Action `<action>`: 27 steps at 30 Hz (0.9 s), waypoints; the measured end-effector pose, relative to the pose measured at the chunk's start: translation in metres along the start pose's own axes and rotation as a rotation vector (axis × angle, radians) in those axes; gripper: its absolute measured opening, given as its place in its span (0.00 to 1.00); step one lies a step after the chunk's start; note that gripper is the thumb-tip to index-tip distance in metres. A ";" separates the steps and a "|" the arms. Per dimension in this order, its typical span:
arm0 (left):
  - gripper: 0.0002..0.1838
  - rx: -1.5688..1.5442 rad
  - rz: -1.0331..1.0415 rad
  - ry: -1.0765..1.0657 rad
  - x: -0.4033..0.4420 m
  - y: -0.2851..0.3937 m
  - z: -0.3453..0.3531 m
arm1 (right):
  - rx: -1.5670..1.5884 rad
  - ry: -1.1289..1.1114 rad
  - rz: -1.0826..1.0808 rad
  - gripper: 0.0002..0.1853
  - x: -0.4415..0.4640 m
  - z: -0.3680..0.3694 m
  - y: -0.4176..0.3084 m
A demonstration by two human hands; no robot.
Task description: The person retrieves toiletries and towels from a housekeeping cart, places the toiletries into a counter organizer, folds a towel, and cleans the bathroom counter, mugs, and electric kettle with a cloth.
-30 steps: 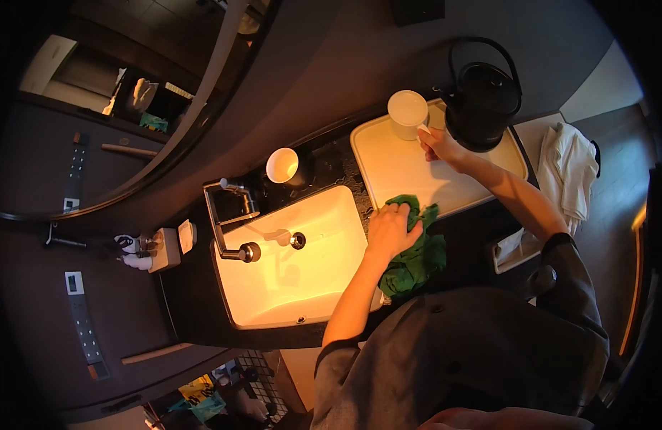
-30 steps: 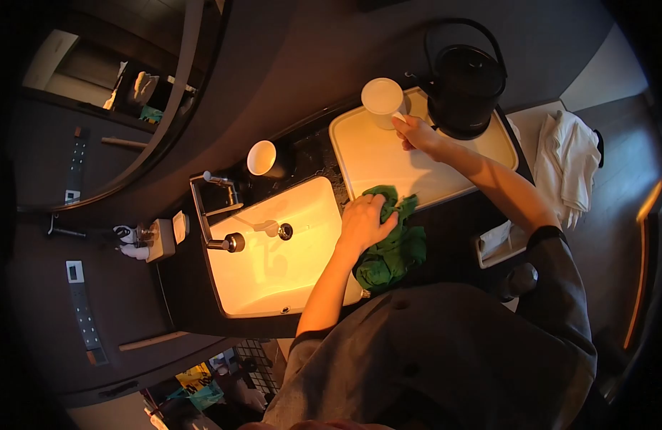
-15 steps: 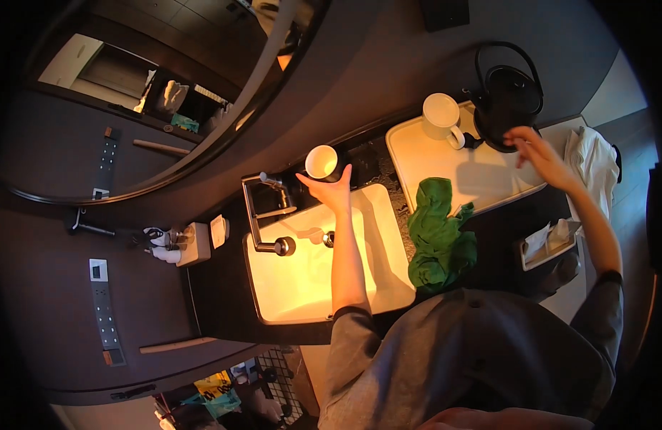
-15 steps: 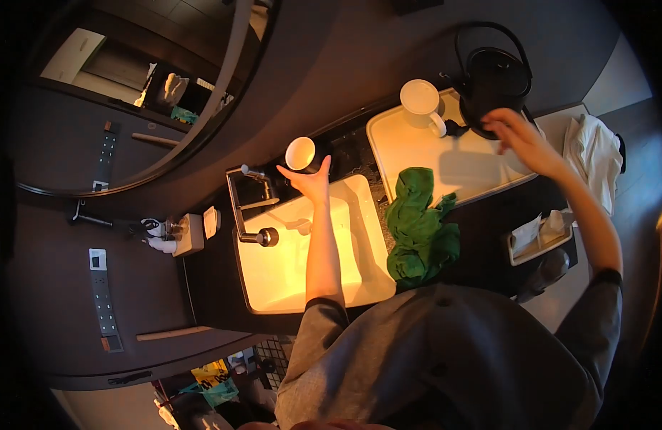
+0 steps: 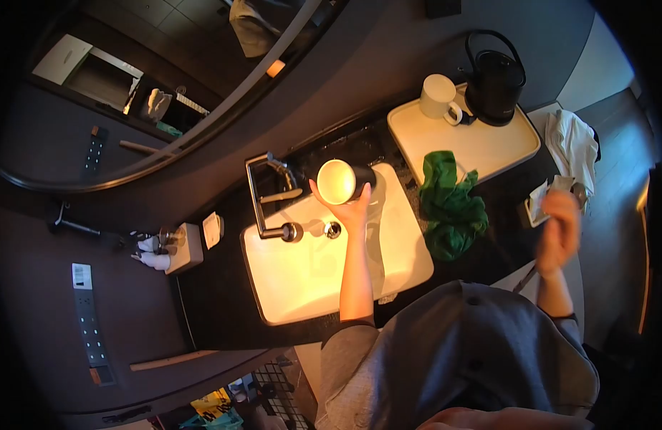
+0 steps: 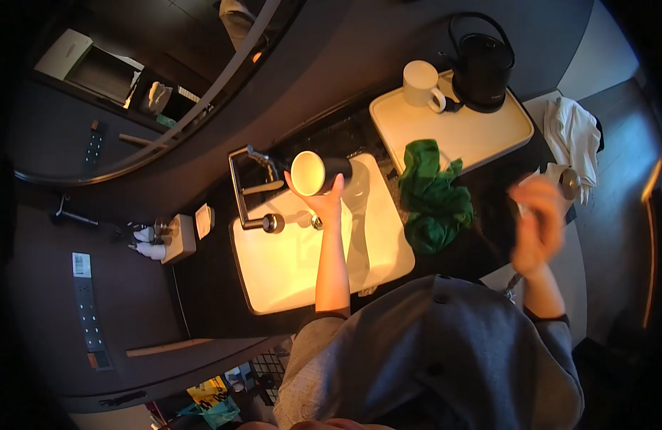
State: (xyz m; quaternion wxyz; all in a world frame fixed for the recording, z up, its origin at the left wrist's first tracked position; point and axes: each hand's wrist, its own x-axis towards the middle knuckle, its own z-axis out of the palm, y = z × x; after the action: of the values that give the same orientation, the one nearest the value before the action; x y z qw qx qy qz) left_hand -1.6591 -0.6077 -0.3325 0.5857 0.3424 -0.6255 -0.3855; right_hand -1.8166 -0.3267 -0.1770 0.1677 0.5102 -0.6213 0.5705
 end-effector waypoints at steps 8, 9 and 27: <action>0.28 -1.286 -1.237 0.163 -0.069 0.015 -0.060 | 0.675 -0.476 0.890 0.09 -0.060 0.164 0.039; 0.29 -1.292 -1.245 0.151 -0.076 0.006 -0.062 | 0.614 -0.540 0.795 0.10 -0.078 0.181 0.048; 0.50 -0.751 -0.734 -1.178 -0.089 0.074 -0.016 | 1.251 -0.008 1.829 0.17 -0.097 0.113 0.030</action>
State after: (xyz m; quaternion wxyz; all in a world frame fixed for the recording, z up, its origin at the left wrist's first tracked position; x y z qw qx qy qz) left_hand -1.6347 -0.4958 -0.3088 0.0698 0.0458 -0.5078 -0.8574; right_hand -1.7577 -0.3878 -0.3028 -0.6061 -0.1447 -0.3666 0.6909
